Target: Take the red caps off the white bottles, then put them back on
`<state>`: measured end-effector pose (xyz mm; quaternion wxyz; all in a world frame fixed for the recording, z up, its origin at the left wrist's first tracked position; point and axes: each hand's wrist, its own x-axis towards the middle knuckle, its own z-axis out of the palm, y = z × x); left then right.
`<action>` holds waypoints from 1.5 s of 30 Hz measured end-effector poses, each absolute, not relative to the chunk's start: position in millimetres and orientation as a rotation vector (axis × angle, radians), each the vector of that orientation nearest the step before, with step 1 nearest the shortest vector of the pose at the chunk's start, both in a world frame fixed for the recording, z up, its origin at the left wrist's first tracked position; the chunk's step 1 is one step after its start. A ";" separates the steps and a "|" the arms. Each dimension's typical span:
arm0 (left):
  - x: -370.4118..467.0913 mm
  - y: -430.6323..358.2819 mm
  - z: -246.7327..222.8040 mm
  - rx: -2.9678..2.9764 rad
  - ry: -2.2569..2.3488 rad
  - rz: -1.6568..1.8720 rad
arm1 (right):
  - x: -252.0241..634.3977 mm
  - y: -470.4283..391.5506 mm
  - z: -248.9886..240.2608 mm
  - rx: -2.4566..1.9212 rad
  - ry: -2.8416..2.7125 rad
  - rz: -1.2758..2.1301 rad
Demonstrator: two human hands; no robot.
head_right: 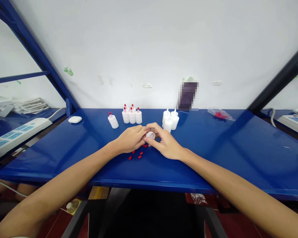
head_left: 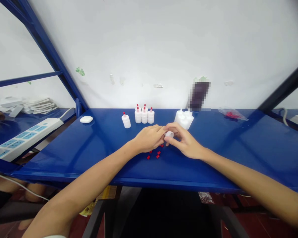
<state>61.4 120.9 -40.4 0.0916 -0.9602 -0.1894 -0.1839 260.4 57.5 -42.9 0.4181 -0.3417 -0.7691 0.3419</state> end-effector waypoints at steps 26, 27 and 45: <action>34.0 132.8 -26.6 -2.948 -0.933 -0.170 | 320.8 59.1 11.6 -1.164 -2.409 0.161; 35.5 131.6 -27.2 -2.956 -0.918 -0.183 | 326.0 59.2 13.2 -1.236 -2.437 0.235; 38.1 129.5 -29.1 -2.993 -0.842 -0.369 | 351.8 80.0 -3.3 -1.714 -2.457 0.170</action>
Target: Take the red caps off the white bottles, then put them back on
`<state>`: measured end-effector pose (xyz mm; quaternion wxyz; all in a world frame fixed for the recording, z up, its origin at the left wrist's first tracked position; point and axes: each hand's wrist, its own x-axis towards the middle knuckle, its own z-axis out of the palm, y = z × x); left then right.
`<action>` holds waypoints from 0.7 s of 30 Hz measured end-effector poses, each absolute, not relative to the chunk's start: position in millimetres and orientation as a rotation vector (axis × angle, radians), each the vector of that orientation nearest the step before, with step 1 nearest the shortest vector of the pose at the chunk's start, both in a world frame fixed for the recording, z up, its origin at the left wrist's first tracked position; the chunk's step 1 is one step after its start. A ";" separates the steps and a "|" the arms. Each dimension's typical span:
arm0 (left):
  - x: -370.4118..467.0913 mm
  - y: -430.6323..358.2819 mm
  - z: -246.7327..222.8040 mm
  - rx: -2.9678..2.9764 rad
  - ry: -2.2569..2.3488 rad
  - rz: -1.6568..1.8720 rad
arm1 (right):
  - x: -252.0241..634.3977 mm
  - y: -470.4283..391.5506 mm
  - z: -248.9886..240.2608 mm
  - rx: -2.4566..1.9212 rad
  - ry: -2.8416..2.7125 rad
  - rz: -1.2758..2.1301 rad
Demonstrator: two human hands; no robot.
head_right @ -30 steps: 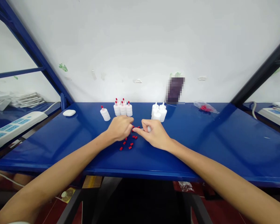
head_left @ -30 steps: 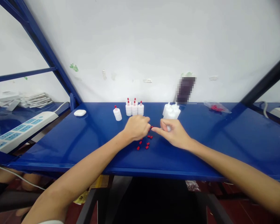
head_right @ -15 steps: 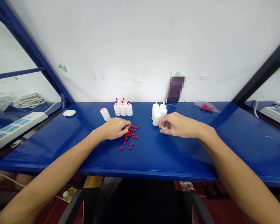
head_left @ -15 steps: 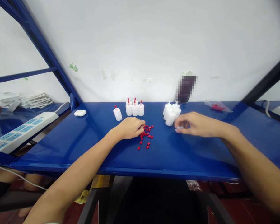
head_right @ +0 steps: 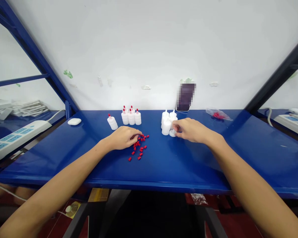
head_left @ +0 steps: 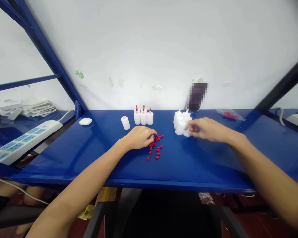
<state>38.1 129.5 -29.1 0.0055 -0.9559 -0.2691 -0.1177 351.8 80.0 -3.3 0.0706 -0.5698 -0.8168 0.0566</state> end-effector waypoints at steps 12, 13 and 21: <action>5.1 151.1 -2.1 -2.359 -1.340 -0.824 | 353.3 82.9 -3.2 -1.829 -2.407 0.133; -2.6 154.7 2.8 -2.274 -1.422 -0.840 | 351.8 80.8 -1.7 -1.807 -2.395 0.154; -29.5 175.2 3.6 -2.197 -1.809 -0.424 | 318.2 61.4 -0.6 -1.273 -2.043 -0.138</action>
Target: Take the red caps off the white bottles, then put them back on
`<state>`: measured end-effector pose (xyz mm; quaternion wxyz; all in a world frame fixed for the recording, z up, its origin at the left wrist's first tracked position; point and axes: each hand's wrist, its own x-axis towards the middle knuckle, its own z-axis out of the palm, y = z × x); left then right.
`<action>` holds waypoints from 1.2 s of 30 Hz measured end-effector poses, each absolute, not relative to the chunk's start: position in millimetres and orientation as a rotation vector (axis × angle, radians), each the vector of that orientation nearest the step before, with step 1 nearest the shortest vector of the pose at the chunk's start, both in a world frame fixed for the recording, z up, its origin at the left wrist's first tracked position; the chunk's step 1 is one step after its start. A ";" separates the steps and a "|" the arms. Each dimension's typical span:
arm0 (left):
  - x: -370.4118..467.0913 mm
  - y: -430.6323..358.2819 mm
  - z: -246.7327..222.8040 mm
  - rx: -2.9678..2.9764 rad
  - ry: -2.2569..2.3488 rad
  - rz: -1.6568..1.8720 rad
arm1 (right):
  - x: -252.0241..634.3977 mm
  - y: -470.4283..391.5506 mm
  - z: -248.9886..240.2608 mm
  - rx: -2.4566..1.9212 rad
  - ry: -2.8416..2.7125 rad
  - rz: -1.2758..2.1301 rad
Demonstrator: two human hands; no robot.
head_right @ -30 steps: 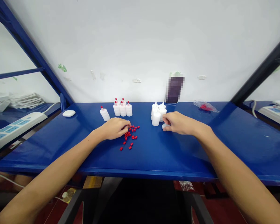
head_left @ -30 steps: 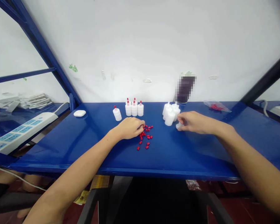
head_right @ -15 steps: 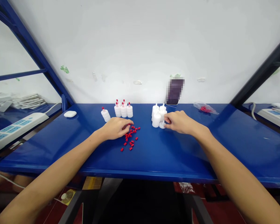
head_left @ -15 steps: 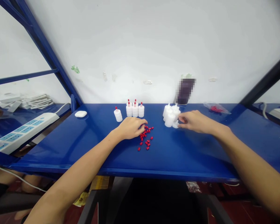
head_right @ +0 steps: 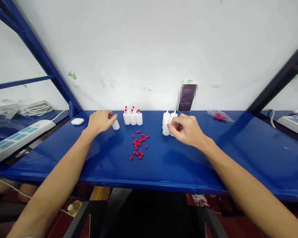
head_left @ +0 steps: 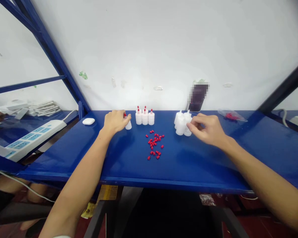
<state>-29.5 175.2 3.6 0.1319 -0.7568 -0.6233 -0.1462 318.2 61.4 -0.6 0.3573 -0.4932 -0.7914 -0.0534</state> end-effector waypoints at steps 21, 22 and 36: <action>54.0 121.2 -43.4 -3.004 -0.668 -0.977 | 259.3 52.9 -48.7 -0.877 -2.037 0.362; 53.1 122.2 -43.7 -3.010 -0.656 -0.955 | 256.6 53.2 -49.1 -0.868 -2.059 0.407; 54.2 122.4 -36.9 -3.020 -0.663 -0.532 | 254.1 54.7 -36.4 -0.814 -2.071 0.657</action>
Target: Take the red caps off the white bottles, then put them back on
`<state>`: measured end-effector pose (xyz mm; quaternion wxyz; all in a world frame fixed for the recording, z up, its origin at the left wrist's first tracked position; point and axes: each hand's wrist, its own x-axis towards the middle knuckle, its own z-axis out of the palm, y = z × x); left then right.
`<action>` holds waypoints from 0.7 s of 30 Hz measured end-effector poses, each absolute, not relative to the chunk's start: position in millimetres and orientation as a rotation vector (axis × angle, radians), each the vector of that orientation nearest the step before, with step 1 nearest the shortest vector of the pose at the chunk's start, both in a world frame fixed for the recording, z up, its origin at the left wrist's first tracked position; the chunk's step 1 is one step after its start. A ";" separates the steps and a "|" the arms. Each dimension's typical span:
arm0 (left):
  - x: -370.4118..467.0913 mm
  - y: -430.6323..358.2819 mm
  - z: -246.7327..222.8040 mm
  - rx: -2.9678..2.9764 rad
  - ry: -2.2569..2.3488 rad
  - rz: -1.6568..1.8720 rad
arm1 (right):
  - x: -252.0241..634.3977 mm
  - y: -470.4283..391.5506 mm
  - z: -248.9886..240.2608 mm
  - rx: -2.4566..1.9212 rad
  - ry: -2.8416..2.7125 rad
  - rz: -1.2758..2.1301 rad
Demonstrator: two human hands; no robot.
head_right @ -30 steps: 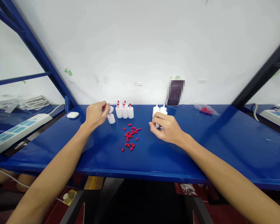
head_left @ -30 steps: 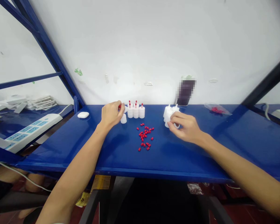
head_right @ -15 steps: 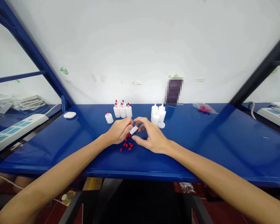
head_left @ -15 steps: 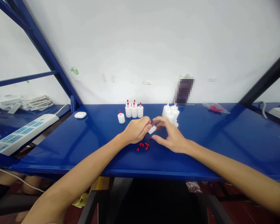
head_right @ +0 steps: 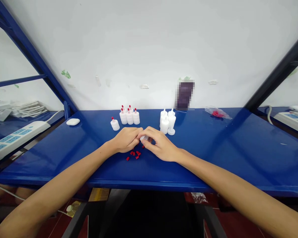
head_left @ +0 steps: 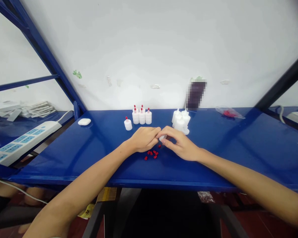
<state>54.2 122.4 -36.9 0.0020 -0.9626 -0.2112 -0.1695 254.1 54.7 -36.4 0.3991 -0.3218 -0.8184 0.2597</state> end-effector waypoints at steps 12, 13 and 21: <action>75.0 111.7 -32.0 -2.792 -0.856 -0.348 | 243.3 53.0 -31.9 -1.053 -2.017 0.434; 74.8 110.9 -30.8 -2.796 -0.852 -0.340 | 242.9 51.5 -31.1 -1.043 -2.015 0.406; 35.6 128.0 -15.1 -2.650 -1.212 -0.396 | 286.1 58.1 -11.4 -1.024 -1.822 -0.202</action>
